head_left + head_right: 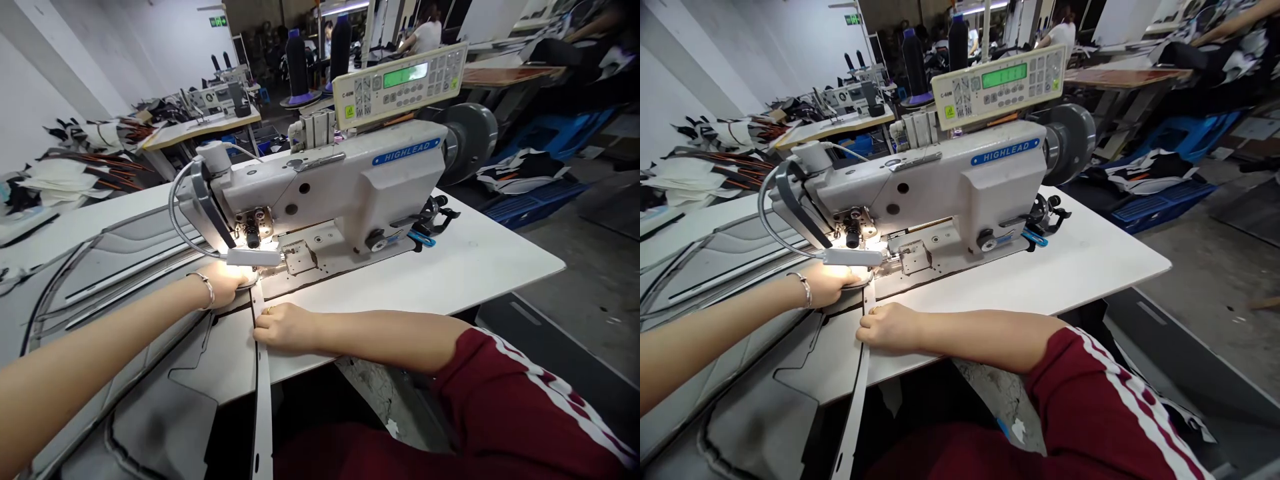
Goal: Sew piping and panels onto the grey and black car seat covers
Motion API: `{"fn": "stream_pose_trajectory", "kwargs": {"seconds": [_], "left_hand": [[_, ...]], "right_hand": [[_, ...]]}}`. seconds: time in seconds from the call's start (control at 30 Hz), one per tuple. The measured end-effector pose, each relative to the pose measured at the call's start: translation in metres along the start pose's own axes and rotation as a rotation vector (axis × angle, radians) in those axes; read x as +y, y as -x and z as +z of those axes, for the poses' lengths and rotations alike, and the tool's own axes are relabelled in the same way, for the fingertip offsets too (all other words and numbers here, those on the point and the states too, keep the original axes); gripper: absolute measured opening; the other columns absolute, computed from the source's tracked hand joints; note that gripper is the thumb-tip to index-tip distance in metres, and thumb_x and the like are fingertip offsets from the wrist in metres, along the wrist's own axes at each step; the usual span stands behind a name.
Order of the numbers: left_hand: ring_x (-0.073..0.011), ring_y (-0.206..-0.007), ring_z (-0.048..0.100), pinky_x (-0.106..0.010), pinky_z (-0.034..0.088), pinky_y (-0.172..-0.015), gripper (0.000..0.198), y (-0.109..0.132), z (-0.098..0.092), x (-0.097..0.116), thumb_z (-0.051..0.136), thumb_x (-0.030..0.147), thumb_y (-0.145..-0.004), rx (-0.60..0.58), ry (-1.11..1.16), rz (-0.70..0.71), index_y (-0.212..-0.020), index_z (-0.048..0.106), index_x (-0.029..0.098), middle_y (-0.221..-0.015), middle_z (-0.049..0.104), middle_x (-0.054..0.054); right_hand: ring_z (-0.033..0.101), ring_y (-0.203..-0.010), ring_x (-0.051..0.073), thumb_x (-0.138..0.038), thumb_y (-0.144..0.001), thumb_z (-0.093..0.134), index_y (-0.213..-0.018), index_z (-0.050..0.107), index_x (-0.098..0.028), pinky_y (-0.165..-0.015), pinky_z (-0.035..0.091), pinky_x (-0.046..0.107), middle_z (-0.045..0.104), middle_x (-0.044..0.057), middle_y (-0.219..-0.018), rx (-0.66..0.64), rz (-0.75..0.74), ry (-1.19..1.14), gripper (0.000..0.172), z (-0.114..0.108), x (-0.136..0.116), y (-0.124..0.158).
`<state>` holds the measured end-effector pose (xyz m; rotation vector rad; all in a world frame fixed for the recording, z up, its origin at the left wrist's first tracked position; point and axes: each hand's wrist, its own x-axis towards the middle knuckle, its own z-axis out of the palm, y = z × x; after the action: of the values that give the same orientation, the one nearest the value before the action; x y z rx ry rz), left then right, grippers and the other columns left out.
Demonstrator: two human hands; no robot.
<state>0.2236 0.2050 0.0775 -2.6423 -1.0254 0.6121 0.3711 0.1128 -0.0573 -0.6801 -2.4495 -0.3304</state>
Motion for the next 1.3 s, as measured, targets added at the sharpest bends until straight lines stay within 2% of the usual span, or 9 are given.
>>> {"fn": "stream_pose_trajectory", "kwargs": {"seconds": [0.17,0.3,0.43,0.53,0.73,0.87,1.03,1.17,1.3], "left_hand": [[-0.024,-0.094,0.063,-0.033,0.05,-0.082,0.042,-0.006,-0.003,0.013,0.047,0.011,-0.071,-0.188,-0.058,-0.032,-0.104,0.07,0.021,-0.096,0.068,-0.007],[-0.0252,-0.094,0.063,-0.034,0.049,-0.083,0.043,-0.005,-0.006,0.027,0.044,0.007,-0.075,-0.247,-0.105,-0.063,-0.112,0.066,0.013,-0.094,0.066,-0.011],[-0.0256,-0.092,0.064,-0.034,0.048,-0.079,0.046,-0.003,-0.006,0.035,0.038,0.005,-0.079,-0.227,-0.106,-0.116,-0.119,0.061,0.013,-0.097,0.066,-0.011],[-0.0272,-0.093,0.065,-0.035,0.048,-0.077,0.044,-0.004,-0.005,0.04,0.039,0.006,-0.079,-0.233,-0.087,-0.187,-0.117,0.06,0.013,-0.101,0.067,-0.013],[-0.0315,-0.087,0.068,-0.038,0.05,-0.073,0.042,-0.009,0.005,0.049,0.041,0.001,-0.074,-0.181,-0.004,-0.284,-0.11,0.062,0.008,-0.102,0.069,-0.02],[-0.0347,-0.085,0.069,-0.041,0.05,-0.069,0.04,-0.013,0.013,0.053,0.034,0.001,-0.079,-0.117,-0.021,-0.293,-0.107,0.062,0.004,-0.105,0.068,-0.024],[-0.0327,-0.087,0.069,-0.04,0.05,-0.069,0.037,-0.016,0.014,0.06,0.028,0.005,-0.085,-0.094,-0.025,-0.32,-0.104,0.06,0.002,-0.104,0.066,-0.025],[-0.0316,-0.087,0.068,-0.04,0.049,-0.07,0.035,-0.01,0.016,0.059,0.033,0.011,-0.085,-0.063,-0.045,-0.357,-0.108,0.059,0.008,-0.107,0.064,-0.021],[-0.0293,-0.095,0.066,-0.037,0.049,-0.078,0.03,-0.004,0.017,0.056,0.04,0.013,-0.081,-0.053,-0.022,-0.361,-0.101,0.063,0.013,-0.103,0.066,-0.015]], "right_hand": [[0.051,-0.066,0.013,-0.011,-0.089,0.047,-0.077,0.049,-0.018,-0.056,0.032,0.026,0.058,0.001,-0.077,0.009,-0.003,0.003,0.014,0.001,0.001,0.0],[0.054,-0.068,0.014,-0.009,-0.088,0.047,-0.077,0.053,-0.018,-0.055,0.034,0.027,0.059,0.002,-0.079,-0.058,0.036,-0.02,0.016,-0.002,0.001,-0.002],[0.059,-0.073,0.017,-0.008,-0.086,0.049,-0.077,0.058,-0.017,-0.056,0.037,0.028,0.061,0.003,-0.081,-0.163,0.065,-0.055,0.015,-0.007,0.002,-0.003],[0.061,-0.078,0.019,-0.006,-0.084,0.05,-0.08,0.062,-0.016,-0.06,0.042,0.03,0.063,0.005,-0.084,-0.207,0.079,-0.083,0.016,-0.01,0.002,-0.004],[0.061,-0.092,0.023,-0.006,-0.088,0.045,-0.086,0.067,-0.013,-0.076,0.048,0.033,0.067,0.009,-0.091,-0.192,0.102,-0.105,0.023,-0.009,0.001,-0.006],[0.061,-0.092,0.024,-0.008,-0.091,0.042,-0.092,0.069,-0.011,-0.08,0.048,0.035,0.068,0.012,-0.095,-0.17,0.123,-0.088,0.027,-0.008,0.0,-0.007],[0.062,-0.09,0.025,-0.01,-0.091,0.044,-0.096,0.07,-0.008,-0.087,0.046,0.039,0.068,0.016,-0.098,-0.112,0.11,-0.05,0.027,-0.005,0.002,-0.008],[0.063,-0.083,0.024,-0.008,-0.088,0.044,-0.089,0.071,-0.009,-0.077,0.048,0.036,0.069,0.014,-0.092,-0.103,0.087,-0.07,0.027,-0.008,-0.007,-0.006],[0.063,-0.076,0.022,-0.005,-0.085,0.044,-0.078,0.069,-0.012,-0.071,0.048,0.034,0.069,0.011,-0.083,-0.124,0.02,-0.112,0.026,-0.012,-0.018,-0.004]]}}
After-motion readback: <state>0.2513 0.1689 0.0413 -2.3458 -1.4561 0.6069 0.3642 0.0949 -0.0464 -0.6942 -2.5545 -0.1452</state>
